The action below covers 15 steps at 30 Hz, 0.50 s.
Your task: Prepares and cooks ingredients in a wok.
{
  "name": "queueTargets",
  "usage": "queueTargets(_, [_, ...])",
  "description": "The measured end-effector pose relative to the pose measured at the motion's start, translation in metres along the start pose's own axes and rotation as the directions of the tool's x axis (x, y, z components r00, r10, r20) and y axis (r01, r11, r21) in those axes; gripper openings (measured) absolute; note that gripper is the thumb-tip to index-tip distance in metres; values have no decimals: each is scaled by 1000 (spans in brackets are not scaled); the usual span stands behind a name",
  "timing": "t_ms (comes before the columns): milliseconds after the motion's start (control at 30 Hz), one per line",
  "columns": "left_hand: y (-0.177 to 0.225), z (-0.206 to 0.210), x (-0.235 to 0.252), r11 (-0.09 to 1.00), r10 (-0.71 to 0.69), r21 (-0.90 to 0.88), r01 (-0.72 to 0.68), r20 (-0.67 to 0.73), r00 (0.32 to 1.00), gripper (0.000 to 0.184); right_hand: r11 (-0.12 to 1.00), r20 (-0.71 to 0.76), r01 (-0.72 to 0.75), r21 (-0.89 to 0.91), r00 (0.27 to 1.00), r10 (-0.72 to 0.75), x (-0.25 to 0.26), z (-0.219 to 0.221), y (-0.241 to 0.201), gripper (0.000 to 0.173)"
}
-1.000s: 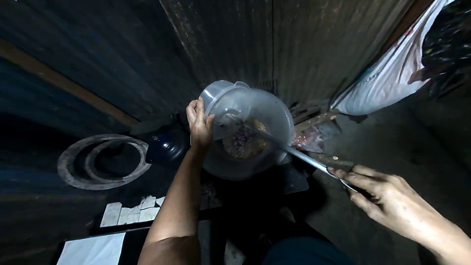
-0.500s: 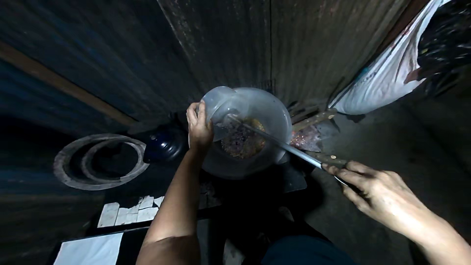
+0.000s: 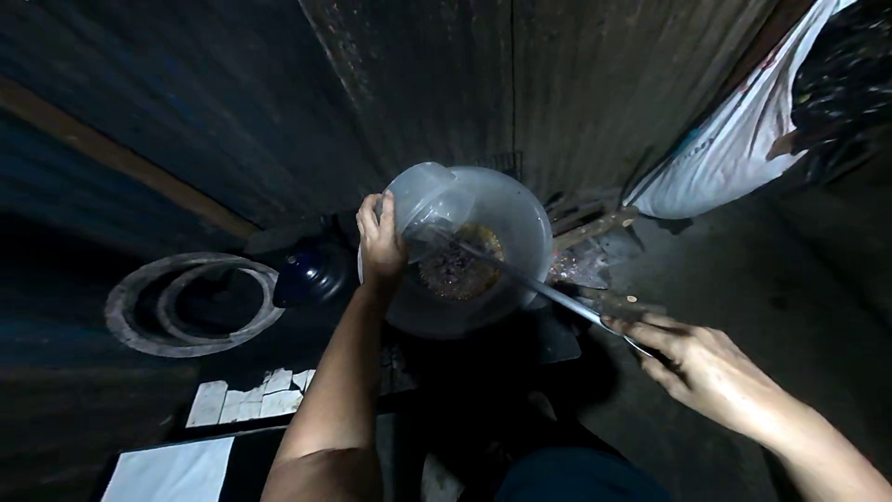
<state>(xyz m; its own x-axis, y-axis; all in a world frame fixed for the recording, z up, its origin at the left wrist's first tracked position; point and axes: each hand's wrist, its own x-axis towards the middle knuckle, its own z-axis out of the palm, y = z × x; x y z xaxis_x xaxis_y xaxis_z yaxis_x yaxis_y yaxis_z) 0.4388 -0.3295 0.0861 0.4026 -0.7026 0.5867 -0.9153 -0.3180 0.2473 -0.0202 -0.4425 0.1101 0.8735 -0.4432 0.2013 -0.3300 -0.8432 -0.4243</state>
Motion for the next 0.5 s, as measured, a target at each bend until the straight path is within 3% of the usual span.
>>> queueTargets(200, [-8, -1, -8, 998, -69, -10, 69, -1, 998, 65, 1000, -75, -23, 4, 997, 23, -12, -10, 13, 47])
queueTargets(367, [-5, 0, -1, 985, -147, -109, 133, -128, 981, 58, 948, 65, -105, 301, 994, 89, -7, 24, 38, 43])
queueTargets(500, [-10, -1, -3, 986, -144, -103, 132, -126, 982, 59, 938, 6, -74, 339, 997, 77, -10, 22, 39, 42])
